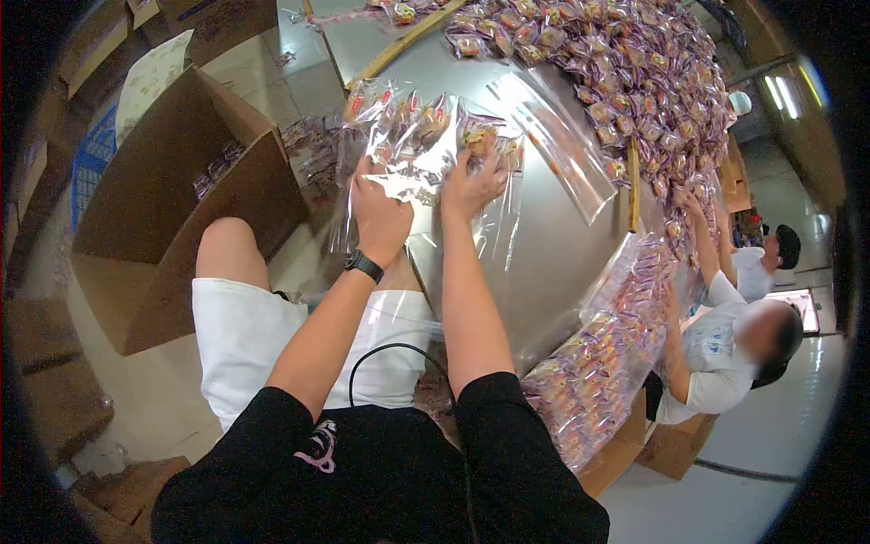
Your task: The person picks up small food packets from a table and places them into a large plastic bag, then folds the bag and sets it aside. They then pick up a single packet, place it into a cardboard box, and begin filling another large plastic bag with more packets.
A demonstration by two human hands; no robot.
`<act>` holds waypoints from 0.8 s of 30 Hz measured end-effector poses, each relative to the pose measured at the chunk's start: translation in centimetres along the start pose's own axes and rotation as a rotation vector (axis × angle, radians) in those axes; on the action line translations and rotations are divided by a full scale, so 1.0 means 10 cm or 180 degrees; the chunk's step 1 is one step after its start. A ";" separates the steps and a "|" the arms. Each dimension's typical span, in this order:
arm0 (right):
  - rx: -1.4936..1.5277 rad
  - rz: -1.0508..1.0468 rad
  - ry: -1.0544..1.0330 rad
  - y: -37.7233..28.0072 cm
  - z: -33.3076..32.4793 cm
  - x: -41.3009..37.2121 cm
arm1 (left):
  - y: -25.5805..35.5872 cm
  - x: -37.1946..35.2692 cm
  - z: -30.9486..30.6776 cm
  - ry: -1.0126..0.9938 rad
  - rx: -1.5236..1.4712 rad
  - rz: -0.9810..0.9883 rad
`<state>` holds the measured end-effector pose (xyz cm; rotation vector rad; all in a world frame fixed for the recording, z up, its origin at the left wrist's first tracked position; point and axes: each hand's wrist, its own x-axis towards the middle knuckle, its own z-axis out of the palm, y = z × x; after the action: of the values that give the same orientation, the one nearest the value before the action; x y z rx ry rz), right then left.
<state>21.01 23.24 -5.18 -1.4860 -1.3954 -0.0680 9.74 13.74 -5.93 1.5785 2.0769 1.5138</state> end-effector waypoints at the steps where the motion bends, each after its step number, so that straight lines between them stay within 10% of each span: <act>1: -0.0201 -0.0115 0.0017 0.05 0.02 0.00 | 0.22 0.06 -0.18 0.0164 -0.0480 -0.0108; 5: 0.0154 0.0365 -0.0151 0.01 -0.04 -0.03 | 0.38 0.12 -0.29 0.0058 -0.0409 0.0921; 11: 0.0564 0.0620 -0.0183 0.19 0.10 0.01 | 0.71 0.29 0.03 -0.0450 -0.0539 -0.0090; 16: 0.2861 0.1203 -0.0069 0.08 0.10 -0.02 | 0.71 0.49 0.30 -0.0963 -0.0256 -0.0709; 24: 0.2072 0.1389 0.0135 -0.11 -0.03 0.04 | 0.69 0.55 0.50 -0.0052 -0.0472 -0.0619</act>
<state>20.49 23.06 -4.10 -1.1832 -0.9021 0.5730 14.86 20.80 -0.74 1.2924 1.9916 1.5405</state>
